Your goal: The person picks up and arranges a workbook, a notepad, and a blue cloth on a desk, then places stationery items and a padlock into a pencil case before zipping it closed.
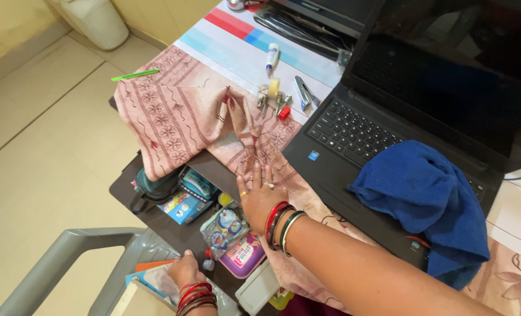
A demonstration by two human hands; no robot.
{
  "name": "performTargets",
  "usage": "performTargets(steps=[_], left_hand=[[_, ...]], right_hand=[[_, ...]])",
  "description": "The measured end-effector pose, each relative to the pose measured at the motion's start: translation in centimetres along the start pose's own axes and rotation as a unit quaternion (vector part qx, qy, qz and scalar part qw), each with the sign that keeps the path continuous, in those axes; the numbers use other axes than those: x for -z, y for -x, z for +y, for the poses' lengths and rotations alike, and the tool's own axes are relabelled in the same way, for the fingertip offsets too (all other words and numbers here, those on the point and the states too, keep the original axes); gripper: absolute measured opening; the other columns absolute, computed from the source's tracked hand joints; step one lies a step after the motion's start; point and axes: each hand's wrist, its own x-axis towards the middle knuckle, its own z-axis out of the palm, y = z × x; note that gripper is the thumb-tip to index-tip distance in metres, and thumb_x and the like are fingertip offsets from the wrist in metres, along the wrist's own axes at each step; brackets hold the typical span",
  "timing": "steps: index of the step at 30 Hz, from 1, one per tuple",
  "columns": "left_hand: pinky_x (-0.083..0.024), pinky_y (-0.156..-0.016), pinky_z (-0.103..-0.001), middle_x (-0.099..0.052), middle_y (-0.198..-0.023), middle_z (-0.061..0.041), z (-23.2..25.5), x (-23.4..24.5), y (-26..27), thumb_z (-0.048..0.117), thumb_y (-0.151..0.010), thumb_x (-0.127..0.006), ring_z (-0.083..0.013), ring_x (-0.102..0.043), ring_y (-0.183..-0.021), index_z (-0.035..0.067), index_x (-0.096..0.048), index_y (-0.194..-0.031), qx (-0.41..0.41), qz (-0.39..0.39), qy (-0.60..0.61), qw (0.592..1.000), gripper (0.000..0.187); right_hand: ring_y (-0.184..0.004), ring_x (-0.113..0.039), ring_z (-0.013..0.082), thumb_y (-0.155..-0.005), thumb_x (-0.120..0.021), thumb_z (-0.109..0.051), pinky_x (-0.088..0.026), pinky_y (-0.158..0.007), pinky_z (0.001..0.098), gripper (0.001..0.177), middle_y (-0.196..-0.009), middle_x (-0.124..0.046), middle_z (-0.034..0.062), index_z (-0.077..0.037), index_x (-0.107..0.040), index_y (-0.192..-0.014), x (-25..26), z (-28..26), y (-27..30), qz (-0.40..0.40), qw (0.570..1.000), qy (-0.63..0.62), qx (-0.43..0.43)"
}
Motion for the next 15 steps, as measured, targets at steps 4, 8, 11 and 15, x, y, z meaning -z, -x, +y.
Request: performTargets(steps=[4, 8, 11, 15], left_hand=[[-0.052, -0.085, -0.044, -0.073, -0.111, -0.025, 5.5, 1.3, 5.9, 0.012, -0.086, -0.075, -0.0340, -0.067, -0.097, -0.012, -0.067, -0.113, -0.180, 0.100, -0.180, 0.962, 0.037], [-0.054, -0.086, -0.043, -0.074, -0.108, -0.017, 12.0, 0.6, 10.3, 0.017, -0.085, -0.069, -0.0324, -0.072, -0.095, 0.001, -0.069, -0.117, -0.375, 0.002, -0.149, 0.915, 0.036], [-0.056, -0.091, -0.039, -0.077, -0.111, -0.014, 14.9, -2.0, 12.4, 0.028, -0.085, -0.075, -0.0282, -0.075, -0.103, 0.006, -0.072, -0.120, -0.410, -0.209, -0.224, 0.859, 0.042], [-0.055, -0.091, -0.040, -0.075, -0.112, -0.016, 17.0, -3.5, 14.0, 0.033, -0.074, -0.087, -0.0293, -0.073, -0.106, 0.005, -0.070, -0.120, -0.392, -0.289, -0.350, 0.800, 0.057]], right_hand=[[-0.153, -0.006, 0.0541, -0.075, -0.091, -0.030, -0.041, -0.107, 0.0654, 0.127, -0.165, 0.008, 0.0380, -0.011, -0.004, -0.165, 0.3, 0.0, 0.7, 0.006, 1.000, 0.008, 0.005], [-0.153, -0.005, 0.0546, -0.071, -0.095, -0.033, -0.043, -0.105, 0.0646, 0.135, -0.164, 0.010, 0.0382, -0.011, -0.001, -0.165, 1.1, -0.1, 0.7, -0.024, 1.000, 0.010, 0.006], [-0.153, -0.006, 0.0552, -0.070, -0.097, -0.033, -0.046, -0.103, 0.0635, 0.138, -0.164, 0.009, 0.0393, -0.011, 0.000, -0.166, 0.9, -0.2, 0.4, -0.027, 0.999, 0.026, 0.002], [-0.152, -0.007, 0.0560, -0.071, -0.095, -0.031, -0.047, -0.100, 0.0647, 0.134, -0.164, 0.008, 0.0394, -0.013, -0.002, -0.165, 0.1, 0.1, -0.2, -0.005, 1.000, 0.030, 0.008]])
